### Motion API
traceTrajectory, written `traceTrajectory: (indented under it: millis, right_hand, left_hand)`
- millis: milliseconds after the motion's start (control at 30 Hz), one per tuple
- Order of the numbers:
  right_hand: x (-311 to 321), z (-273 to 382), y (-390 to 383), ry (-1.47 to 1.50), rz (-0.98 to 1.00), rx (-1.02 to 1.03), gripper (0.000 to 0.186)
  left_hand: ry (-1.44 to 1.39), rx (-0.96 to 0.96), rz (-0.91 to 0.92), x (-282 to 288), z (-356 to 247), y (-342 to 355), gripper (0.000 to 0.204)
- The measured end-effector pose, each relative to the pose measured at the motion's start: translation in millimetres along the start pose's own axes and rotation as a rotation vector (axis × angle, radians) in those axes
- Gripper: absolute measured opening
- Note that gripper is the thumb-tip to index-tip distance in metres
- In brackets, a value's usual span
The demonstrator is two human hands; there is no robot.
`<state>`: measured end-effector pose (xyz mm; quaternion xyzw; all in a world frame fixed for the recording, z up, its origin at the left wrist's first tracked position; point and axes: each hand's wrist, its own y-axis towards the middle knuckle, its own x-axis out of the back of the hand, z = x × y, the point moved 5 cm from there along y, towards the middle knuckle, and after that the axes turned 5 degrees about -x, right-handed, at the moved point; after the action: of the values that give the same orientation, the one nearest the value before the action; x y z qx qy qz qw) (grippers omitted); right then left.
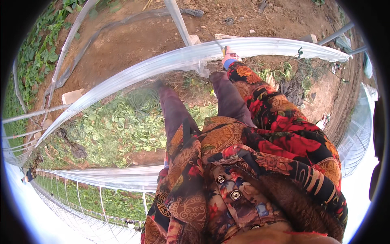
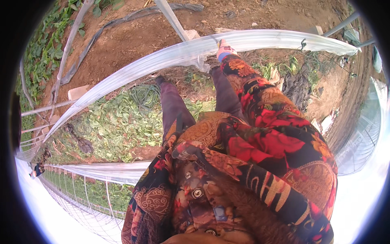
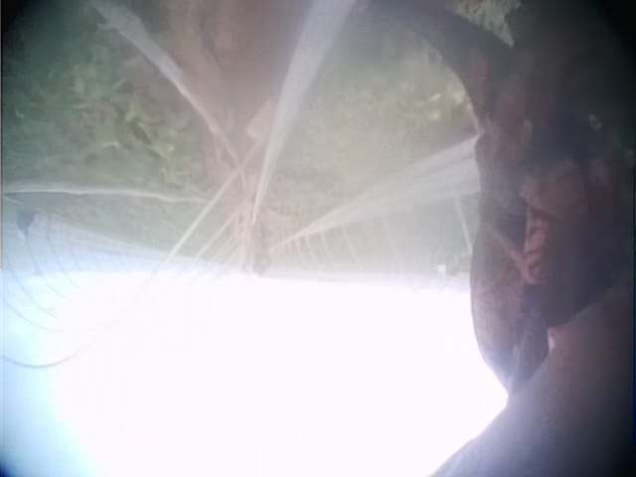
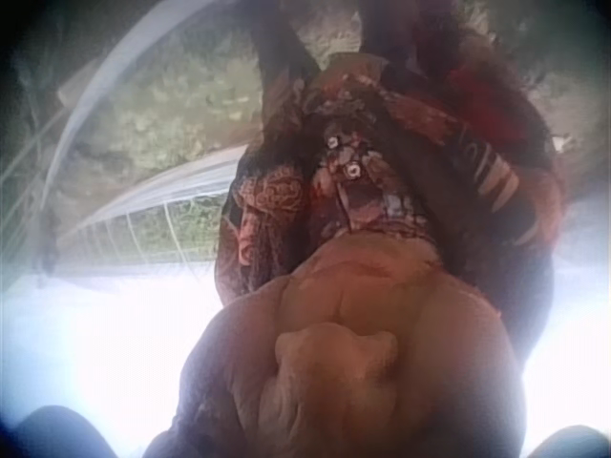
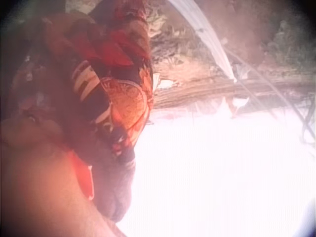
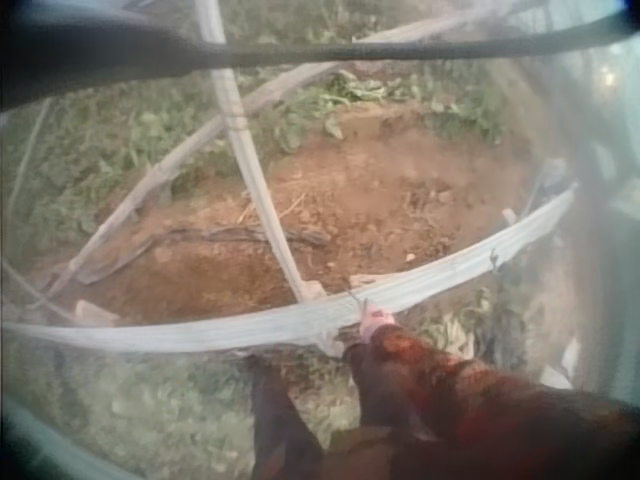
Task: The person works inside a greenhouse, using a knife to cut and remove a damaged section of the plastic covering. They then pull the plastic sheeting back over the metal frame and secure it with bricks.
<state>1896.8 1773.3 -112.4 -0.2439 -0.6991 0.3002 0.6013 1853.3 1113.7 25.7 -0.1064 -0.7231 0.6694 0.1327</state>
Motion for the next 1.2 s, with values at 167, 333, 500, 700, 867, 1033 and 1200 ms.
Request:
traceTrajectory:
  millis: [167,333,500,700,867,1033,1200]
  right_hand:
    - [9,8,4,-0.16,-0.009,-0.045,0.033]
    - [-17,18,37,-0.097,-0.081,0.13,0.046]
    - [-38,-43,47,0.414,0.048,-0.013,0.057]
    - [-31,-73,-79,0.571,0.284,0.094,0.017]
    - [-38,40,-178,0.632,0.535,0.391,0.031]
    - [-53,217,-265,0.788,0.851,0.53,0.027]
    - [-59,299,-344,1.123,0.792,0.507,0.037]
  left_hand:
    - [0.007,-0.037,-0.025,4,-10,28,0.045]
    - [0.005,-0.07,-0.124,18,-26,75,0.044]
    - [0.013,-0.07,-0.231,44,-30,132,0.044]
    - [-0.058,-0.092,-0.523,125,0,167,0.047]
    - [-1.278,-0.219,-0.822,224,13,170,0.044]
    - [-2.14,-1.069,0.219,332,-78,113,0.046]
    - [-1.959,-1.243,0.242,369,-148,13,0.054]
